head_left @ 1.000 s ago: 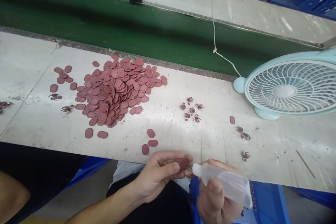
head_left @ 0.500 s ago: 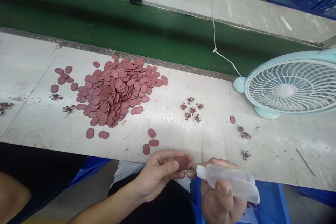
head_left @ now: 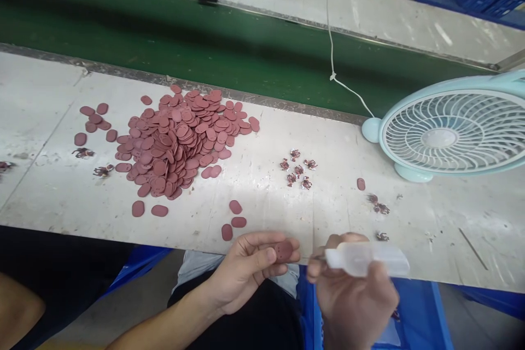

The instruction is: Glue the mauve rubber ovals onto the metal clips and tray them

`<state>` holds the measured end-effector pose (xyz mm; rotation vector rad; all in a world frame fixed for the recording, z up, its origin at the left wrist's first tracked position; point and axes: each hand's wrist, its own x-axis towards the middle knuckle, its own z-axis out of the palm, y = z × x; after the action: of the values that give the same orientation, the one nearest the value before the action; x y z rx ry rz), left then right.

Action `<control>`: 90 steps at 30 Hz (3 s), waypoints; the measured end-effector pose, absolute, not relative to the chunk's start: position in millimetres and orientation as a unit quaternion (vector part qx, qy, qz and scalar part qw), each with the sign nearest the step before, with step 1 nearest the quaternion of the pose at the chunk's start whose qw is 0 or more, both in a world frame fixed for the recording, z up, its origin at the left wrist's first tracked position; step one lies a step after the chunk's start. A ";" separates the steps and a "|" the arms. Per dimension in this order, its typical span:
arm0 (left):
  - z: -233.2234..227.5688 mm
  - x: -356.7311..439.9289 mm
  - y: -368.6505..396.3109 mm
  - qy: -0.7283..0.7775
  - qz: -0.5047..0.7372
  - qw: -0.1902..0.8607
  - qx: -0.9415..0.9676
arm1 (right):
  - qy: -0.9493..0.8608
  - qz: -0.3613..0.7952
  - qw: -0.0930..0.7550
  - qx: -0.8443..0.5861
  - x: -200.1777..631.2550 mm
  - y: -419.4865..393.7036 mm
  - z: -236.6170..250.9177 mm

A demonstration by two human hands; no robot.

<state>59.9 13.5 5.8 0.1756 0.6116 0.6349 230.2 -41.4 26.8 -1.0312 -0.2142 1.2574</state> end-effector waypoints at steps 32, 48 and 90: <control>11.8 28.6 27.5 0.394 0.335 0.853 0.071 | -0.704 0.025 0.113 -0.701 245.7 91.9 -32.1; -2.5 21.6 32.3 0.391 0.306 0.860 0.120 | -0.634 0.108 0.239 -0.728 251.0 2.6 -4.0; 3.3 45.1 15.6 0.346 0.350 0.833 0.252 | -0.391 0.513 0.510 -0.569 212.2 -29.3 41.9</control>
<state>45.1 15.6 3.3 0.5340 0.7338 0.7419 212.2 -29.3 41.9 -1.3696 -0.9406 1.2357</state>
